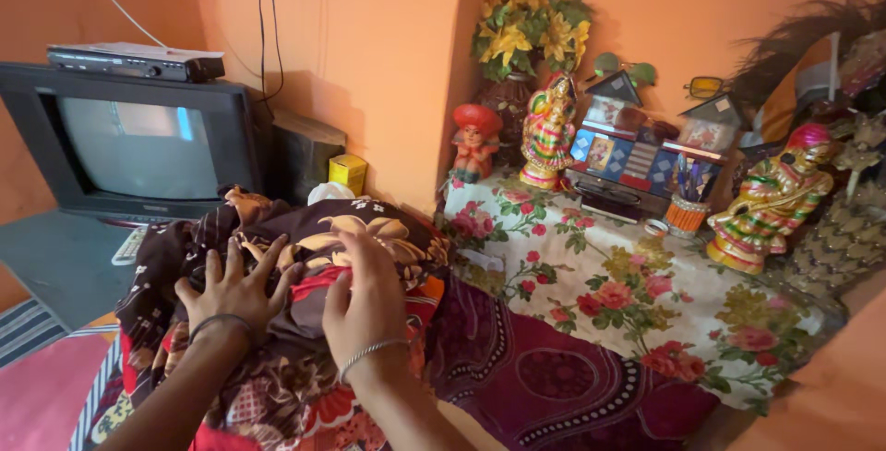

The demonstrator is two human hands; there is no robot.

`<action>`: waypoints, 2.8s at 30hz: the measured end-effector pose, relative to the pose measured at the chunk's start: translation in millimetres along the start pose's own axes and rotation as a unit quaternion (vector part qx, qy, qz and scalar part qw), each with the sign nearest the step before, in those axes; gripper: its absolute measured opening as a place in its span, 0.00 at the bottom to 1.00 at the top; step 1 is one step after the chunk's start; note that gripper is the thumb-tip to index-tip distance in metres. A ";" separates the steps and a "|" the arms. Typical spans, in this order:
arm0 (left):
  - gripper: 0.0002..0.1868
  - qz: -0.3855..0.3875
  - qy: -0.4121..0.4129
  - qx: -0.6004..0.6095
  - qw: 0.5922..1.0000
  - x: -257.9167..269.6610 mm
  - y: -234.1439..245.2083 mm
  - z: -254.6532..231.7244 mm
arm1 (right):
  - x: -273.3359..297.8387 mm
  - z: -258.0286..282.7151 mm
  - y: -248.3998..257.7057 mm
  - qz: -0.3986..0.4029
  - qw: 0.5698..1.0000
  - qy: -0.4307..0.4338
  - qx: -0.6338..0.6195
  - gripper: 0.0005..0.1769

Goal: The person folds a floral patterned bedsheet on a bed, smoothing it out and folding it into a compact bundle. They then pick up a colorful pillow, fold it, and place it on a nearby table. Finally, they fold a second floral patterned cloth and place it on the table as well.

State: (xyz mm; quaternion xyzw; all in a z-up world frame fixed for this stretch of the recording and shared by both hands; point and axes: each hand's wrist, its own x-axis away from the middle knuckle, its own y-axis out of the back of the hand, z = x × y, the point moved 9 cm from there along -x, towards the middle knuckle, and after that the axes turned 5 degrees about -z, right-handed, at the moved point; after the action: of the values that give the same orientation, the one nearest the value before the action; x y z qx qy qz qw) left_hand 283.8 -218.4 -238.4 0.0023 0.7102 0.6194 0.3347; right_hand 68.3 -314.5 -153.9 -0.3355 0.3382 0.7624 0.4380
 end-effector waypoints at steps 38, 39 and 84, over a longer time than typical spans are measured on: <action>0.35 -0.068 -0.010 0.084 0.994 50.7 38.3 -9.7 | 77.6 14.6 -1.0 0.157 0.962 -0.050 0.219 0.56; 0.36 -0.078 -0.015 0.094 0.992 51.7 43.5 -10.4 | 79.0 17.4 5.1 0.132 0.969 -0.049 0.201 0.57; 0.34 -0.116 -0.039 0.092 0.988 207.7 181.5 -20.1 | 148.1 101.3 95.5 0.201 0.963 0.000 0.178 0.56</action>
State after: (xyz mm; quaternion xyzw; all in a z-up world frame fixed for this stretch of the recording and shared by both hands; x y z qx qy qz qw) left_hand 38.3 -107.1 -176.4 -0.0252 0.7463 0.5077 0.4297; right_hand -96.9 -204.2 -197.0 -0.1772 0.5291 0.7623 0.3281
